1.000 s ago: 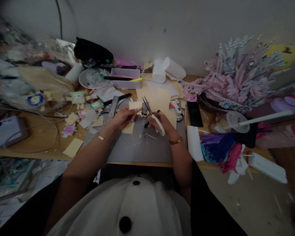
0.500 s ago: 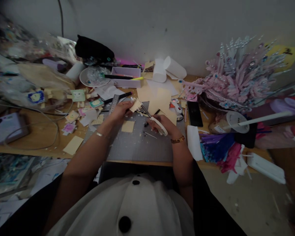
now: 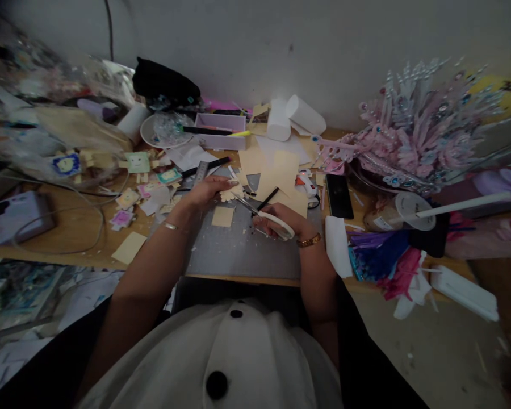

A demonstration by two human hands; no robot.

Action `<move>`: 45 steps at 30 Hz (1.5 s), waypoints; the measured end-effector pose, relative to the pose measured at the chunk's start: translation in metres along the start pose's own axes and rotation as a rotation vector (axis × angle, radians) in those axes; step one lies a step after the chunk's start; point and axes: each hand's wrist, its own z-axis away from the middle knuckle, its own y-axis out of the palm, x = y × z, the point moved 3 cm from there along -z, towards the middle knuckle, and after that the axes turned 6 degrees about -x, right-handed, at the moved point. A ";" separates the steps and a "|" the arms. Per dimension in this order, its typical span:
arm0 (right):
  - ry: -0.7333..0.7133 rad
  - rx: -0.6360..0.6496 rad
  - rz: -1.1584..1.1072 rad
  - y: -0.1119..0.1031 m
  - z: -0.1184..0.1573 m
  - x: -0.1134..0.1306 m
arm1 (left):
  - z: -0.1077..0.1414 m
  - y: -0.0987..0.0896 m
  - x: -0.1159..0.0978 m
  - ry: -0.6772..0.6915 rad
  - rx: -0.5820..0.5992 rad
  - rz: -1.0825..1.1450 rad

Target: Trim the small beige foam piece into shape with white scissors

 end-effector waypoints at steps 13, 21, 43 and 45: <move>0.016 0.007 0.010 0.003 -0.003 -0.003 | -0.002 -0.001 0.006 0.007 -0.005 -0.047; 0.001 0.047 0.001 0.004 -0.002 -0.003 | -0.002 -0.002 0.007 0.061 -0.033 -0.032; -0.076 0.026 0.049 0.005 -0.003 0.000 | 0.001 0.006 0.007 -0.055 0.033 -0.031; -0.083 0.022 0.075 0.004 -0.002 0.000 | -0.001 0.006 0.008 -0.040 0.050 -0.018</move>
